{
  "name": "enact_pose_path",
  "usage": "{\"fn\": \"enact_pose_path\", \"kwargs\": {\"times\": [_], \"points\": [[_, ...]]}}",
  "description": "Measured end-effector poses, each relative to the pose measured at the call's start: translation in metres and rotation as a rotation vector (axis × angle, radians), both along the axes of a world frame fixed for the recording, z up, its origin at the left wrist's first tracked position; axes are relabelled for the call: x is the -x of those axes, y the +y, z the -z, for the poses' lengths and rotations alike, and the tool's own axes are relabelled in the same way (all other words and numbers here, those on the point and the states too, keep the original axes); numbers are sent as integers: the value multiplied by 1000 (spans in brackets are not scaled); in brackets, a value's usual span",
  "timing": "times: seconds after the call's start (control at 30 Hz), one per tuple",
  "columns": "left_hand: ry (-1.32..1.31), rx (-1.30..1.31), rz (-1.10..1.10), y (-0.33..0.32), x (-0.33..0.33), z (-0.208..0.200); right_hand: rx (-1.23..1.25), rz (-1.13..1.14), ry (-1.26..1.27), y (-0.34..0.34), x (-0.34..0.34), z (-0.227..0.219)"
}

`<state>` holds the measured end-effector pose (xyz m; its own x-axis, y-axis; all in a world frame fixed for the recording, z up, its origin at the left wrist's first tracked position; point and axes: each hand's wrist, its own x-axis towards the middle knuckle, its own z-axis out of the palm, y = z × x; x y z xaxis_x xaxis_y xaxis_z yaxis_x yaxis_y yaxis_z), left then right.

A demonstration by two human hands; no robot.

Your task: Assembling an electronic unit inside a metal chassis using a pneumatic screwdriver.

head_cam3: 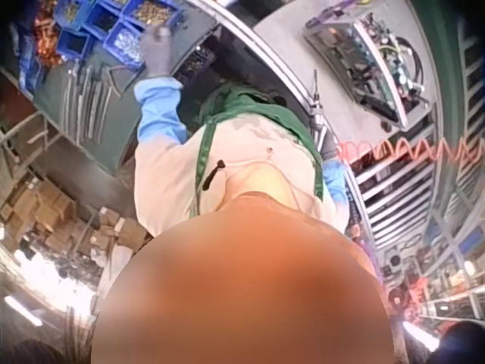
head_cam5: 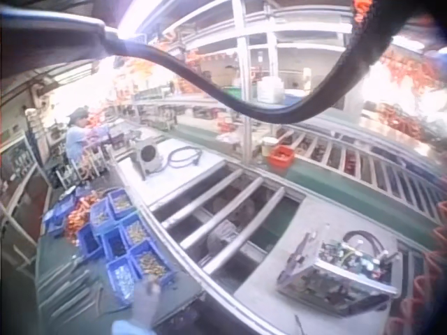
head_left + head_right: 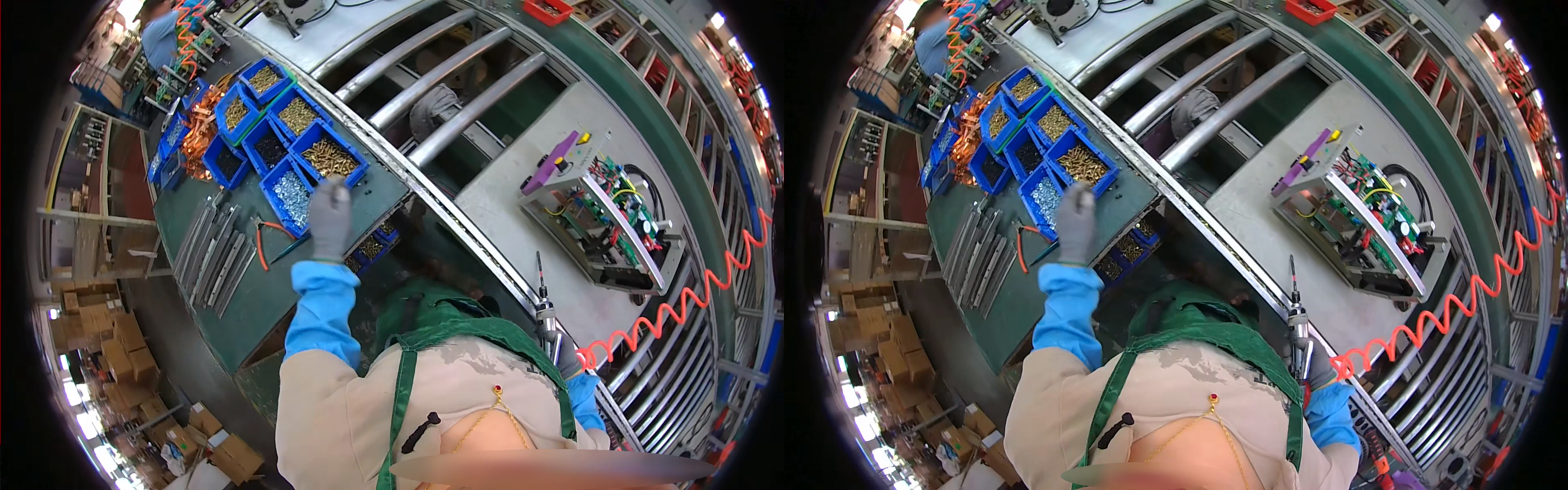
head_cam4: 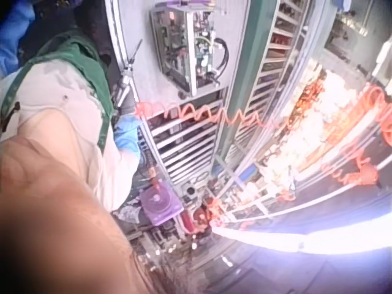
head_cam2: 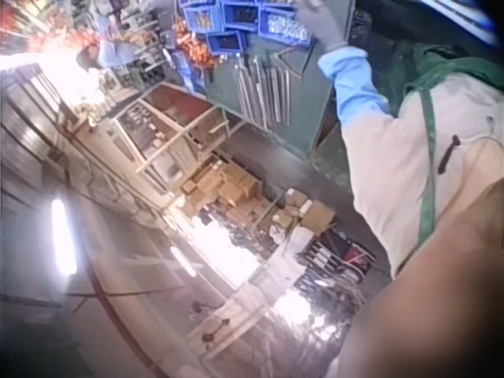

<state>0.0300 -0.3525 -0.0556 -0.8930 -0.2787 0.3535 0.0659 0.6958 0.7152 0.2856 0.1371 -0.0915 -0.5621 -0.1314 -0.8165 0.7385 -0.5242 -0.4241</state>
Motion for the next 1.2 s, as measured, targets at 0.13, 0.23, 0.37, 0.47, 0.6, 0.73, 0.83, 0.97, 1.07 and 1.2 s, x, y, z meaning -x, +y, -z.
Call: {"fn": "enact_pose_path", "kwargs": {"times": [0.13, 0.23, 0.37, 0.47, 0.6, 0.73, 0.83, 0.97, 1.07, 1.2], "points": [[-90, 560, -35, -50, 55, -5, 67, 48, 18, -31, 20, -16], [-421, 887, 38, -51, 87, -13, 25, -20, 44, -42, 43, -33], [-745, 1020, 18, -41, 109, -19, 19, -80, 167, -57, 66, -54], [-670, 1005, 56, -46, 110, -18, -47, -140, 219, -65, 73, -75], [-439, 758, -137, -38, 95, -21, 74, -113, 292, -77, 76, -98], [-473, -1240, 399, 51, 50, -19, 1, -179, 498, -91, 82, -105], [-666, -1661, 482, 127, 15, -15, -186, -409, 600, -96, 89, -105], [-817, -1608, 508, 163, 2, -15, -228, -408, 567, -100, 82, -111], [-942, -1436, 643, 167, 3, -16, -260, -371, 562, -101, 74, -115], [-814, -1784, 480, 176, 5, -13, -263, -336, 552, -100, 67, -117]]}}
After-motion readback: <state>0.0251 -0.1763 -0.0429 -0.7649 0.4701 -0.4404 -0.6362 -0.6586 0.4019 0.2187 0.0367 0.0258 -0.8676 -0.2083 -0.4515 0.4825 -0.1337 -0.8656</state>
